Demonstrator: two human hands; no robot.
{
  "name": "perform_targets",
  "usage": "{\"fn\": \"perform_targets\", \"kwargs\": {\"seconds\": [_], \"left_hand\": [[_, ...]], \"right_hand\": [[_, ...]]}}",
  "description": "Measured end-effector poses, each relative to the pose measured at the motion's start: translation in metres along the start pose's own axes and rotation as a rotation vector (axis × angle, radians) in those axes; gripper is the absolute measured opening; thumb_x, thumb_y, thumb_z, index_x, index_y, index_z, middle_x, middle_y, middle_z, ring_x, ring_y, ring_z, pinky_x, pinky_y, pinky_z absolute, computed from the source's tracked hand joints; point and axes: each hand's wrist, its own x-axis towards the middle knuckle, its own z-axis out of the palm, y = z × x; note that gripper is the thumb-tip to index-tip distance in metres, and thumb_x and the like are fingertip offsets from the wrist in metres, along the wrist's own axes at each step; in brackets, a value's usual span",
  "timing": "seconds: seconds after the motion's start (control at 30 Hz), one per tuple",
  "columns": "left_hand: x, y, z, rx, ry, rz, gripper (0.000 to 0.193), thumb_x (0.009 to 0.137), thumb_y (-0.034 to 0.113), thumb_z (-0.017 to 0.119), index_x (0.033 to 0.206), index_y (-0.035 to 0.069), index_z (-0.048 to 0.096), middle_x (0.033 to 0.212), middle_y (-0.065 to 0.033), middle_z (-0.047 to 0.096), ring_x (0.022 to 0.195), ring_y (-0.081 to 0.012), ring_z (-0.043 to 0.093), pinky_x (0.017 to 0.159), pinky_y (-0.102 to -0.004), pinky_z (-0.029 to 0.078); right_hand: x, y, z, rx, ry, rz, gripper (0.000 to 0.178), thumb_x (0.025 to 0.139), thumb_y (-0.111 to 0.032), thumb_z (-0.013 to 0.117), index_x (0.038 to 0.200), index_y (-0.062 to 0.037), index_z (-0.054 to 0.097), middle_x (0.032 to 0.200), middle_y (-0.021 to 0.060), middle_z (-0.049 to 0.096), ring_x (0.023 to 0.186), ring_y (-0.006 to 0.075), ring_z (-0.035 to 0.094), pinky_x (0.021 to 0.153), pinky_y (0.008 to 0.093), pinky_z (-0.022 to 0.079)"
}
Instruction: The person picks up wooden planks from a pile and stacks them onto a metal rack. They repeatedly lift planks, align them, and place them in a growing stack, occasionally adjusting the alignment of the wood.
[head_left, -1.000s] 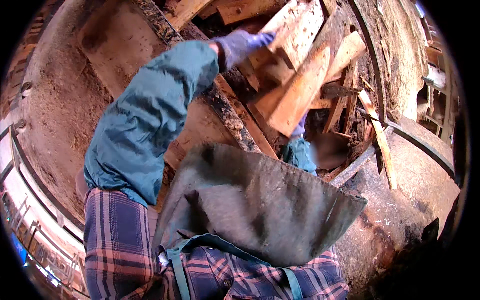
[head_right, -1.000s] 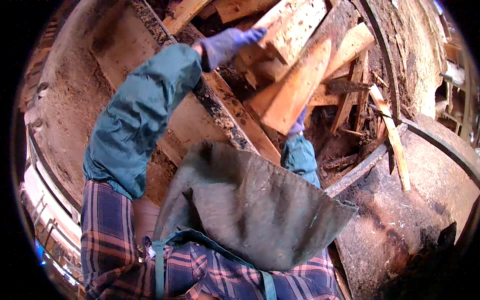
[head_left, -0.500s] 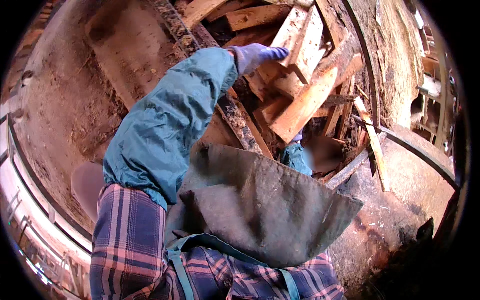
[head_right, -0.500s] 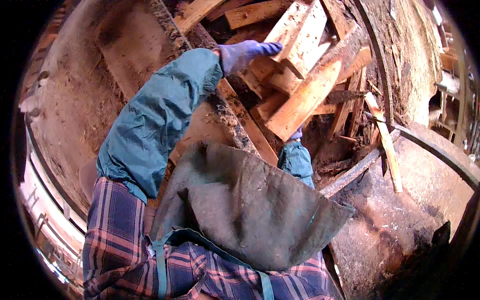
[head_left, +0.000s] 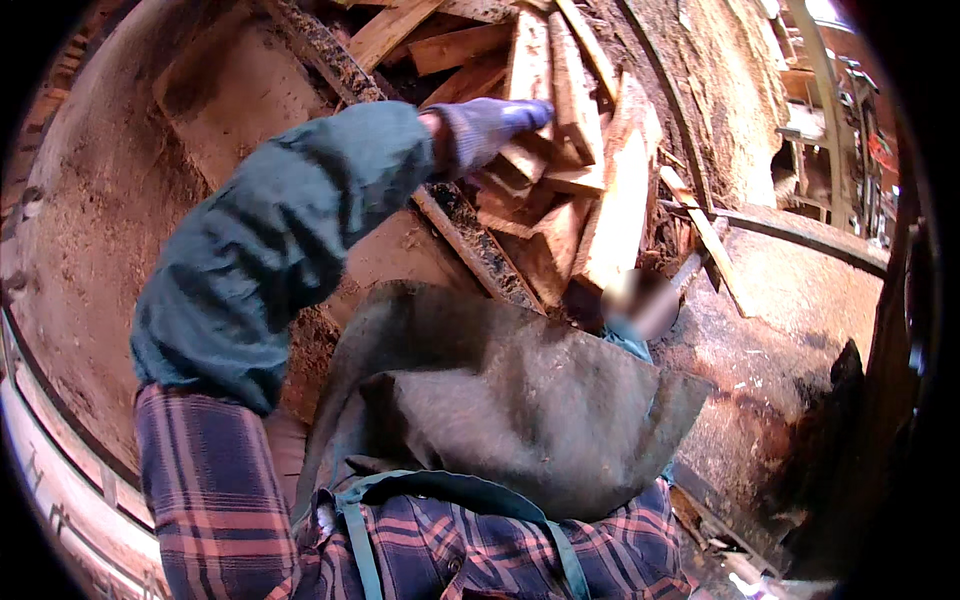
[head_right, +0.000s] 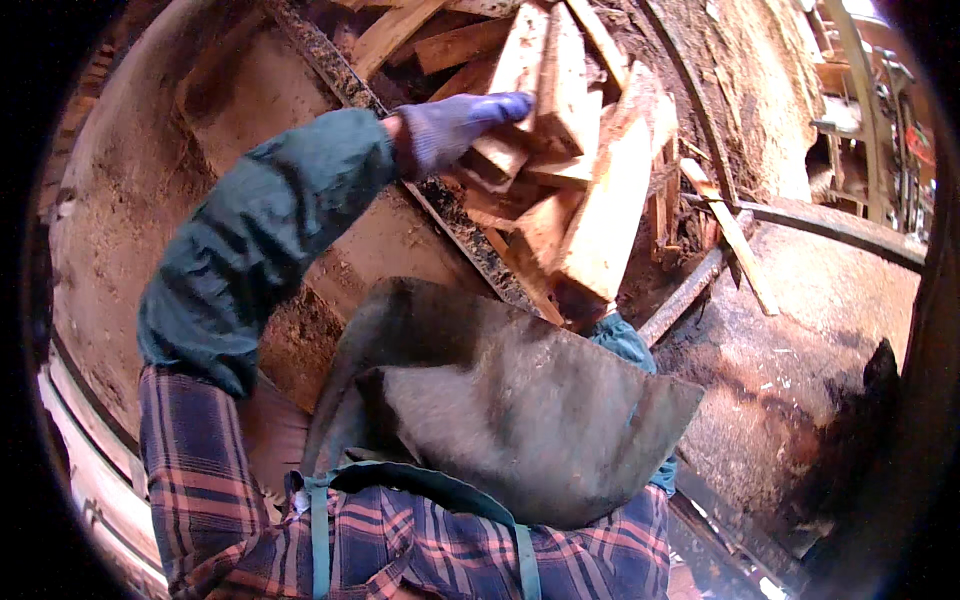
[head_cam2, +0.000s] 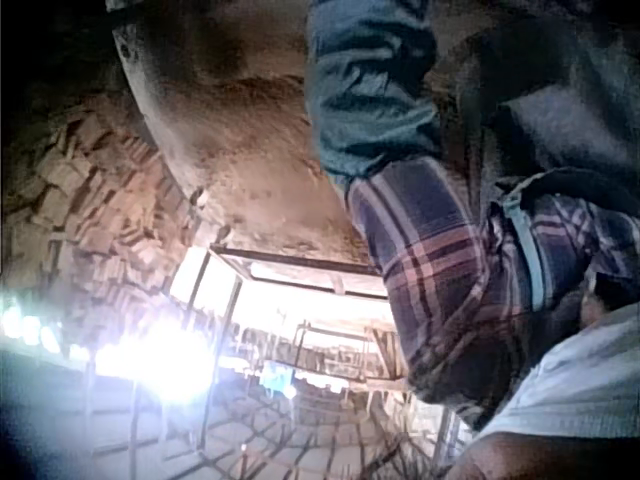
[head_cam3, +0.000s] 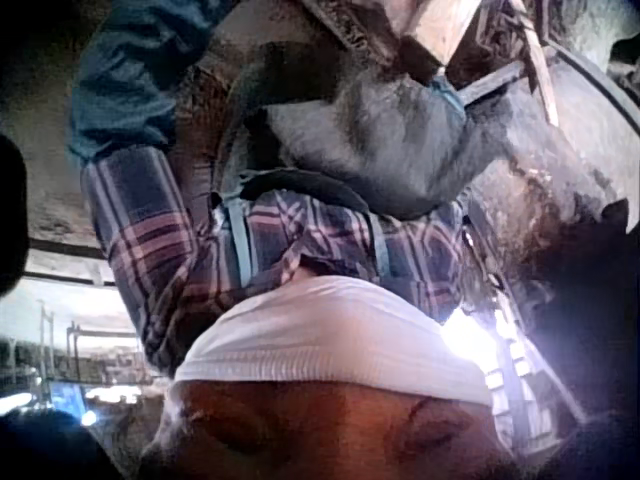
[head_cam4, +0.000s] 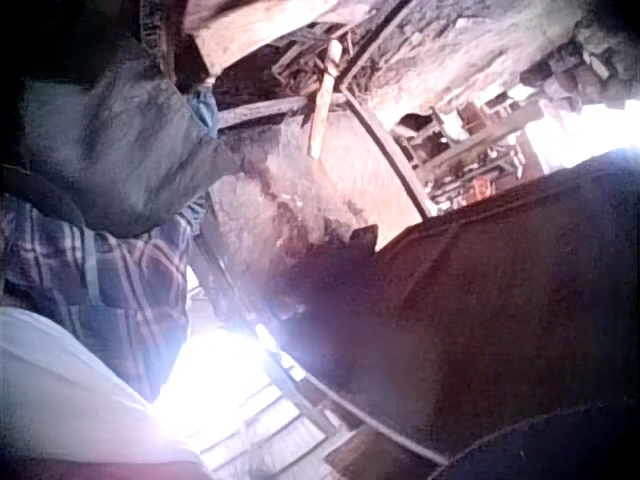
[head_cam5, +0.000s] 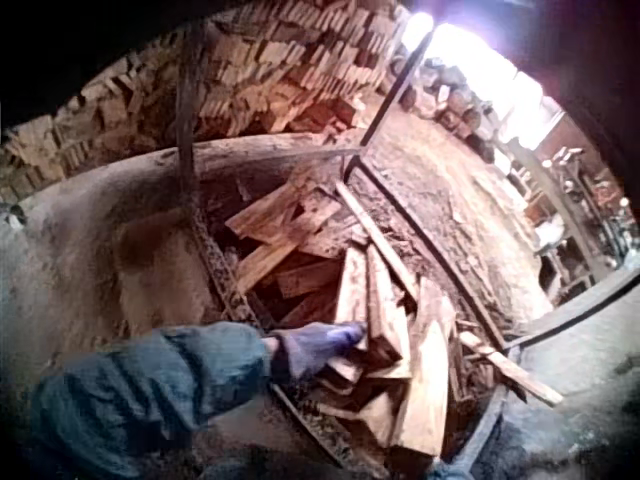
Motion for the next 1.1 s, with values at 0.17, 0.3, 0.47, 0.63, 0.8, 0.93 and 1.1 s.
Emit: {"fn": "perform_targets", "kwargs": {"seconds": [0.17,0.3,0.47,0.63,0.8,0.93,1.1], "left_hand": [[-0.116,0.022,0.007,-0.115,0.007,-0.068,0.060,0.094,0.059,0.051,0.137,0.016,0.051,0.125,-0.0045,0.062,0.100,-0.0146,0.063,0.085,-0.0371,0.056],[-0.169,0.019,0.000,-0.096,0.033,-0.346,0.059,0.093,0.057,0.055,0.132,0.014,0.055,0.120,-0.0031,0.066,0.100,-0.0162,0.067,0.088,-0.0367,0.056],[-0.158,0.000,-0.016,-0.214,-0.041,-0.225,0.072,0.089,0.062,0.050,0.141,0.013,0.044,0.135,-0.0075,0.052,0.114,-0.0233,0.057,0.086,-0.0425,0.053],[-0.130,-0.004,-0.008,-0.338,0.169,-0.142,0.041,0.096,0.035,0.062,0.119,0.001,0.062,0.104,-0.0062,0.070,0.089,-0.0178,0.069,0.078,-0.0326,0.058],[-0.168,0.003,-0.011,-0.255,0.193,0.004,0.052,0.089,0.044,0.070,0.120,0.003,0.061,0.103,-0.0042,0.068,0.086,-0.0133,0.066,0.079,-0.0300,0.055],[-0.213,-0.004,-0.017,0.154,0.265,0.164,0.073,0.080,0.044,0.079,0.131,-0.001,0.052,0.112,-0.0068,0.063,0.099,-0.0148,0.060,0.089,-0.0308,0.049],[-0.252,0.016,-0.009,0.223,0.456,0.126,0.065,0.080,0.038,0.079,0.124,-0.004,0.056,0.110,-0.0099,0.065,0.096,-0.0148,0.060,0.087,-0.0306,0.050]], "right_hand": [[-0.018,-0.001,-0.017,0.016,-0.396,0.424,0.061,0.096,-0.050,0.048,0.138,-0.0051,0.050,0.138,0.0114,0.055,0.125,0.0292,0.053,0.109,0.0466,0.039],[-0.042,-0.002,-0.013,-0.059,-0.890,0.858,0.060,0.097,-0.048,0.048,0.138,-0.0044,0.050,0.139,0.0116,0.055,0.126,0.0290,0.053,0.109,0.0463,0.039],[-0.030,-0.020,0.012,-0.074,-1.365,0.941,0.059,0.097,-0.046,0.048,0.138,-0.0037,0.050,0.139,0.0119,0.054,0.127,0.0288,0.052,0.110,0.0460,0.038],[-0.027,-0.040,0.039,0.233,-1.583,0.928,0.056,0.097,-0.042,0.049,0.136,-0.0019,0.051,0.139,0.0126,0.055,0.126,0.0286,0.053,0.109,0.0453,0.039],[-0.035,-0.057,0.051,0.242,-1.201,0.774,0.049,0.095,-0.039,0.056,0.127,-0.0009,0.057,0.132,0.0129,0.060,0.121,0.0316,0.055,0.106,0.0451,0.041],[-0.043,-0.094,0.076,0.276,-1.001,1.030,0.083,0.089,-0.059,0.059,0.140,0.0027,0.039,0.135,0.0243,0.053,0.119,0.0389,0.056,0.097,0.0497,0.050],[-0.049,-0.074,0.092,0.161,-0.884,0.964,0.075,0.083,-0.066,0.063,0.129,-0.0065,0.057,0.117,0.0136,0.067,0.107,0.0302,0.064,0.095,0.0450,0.052]]}}
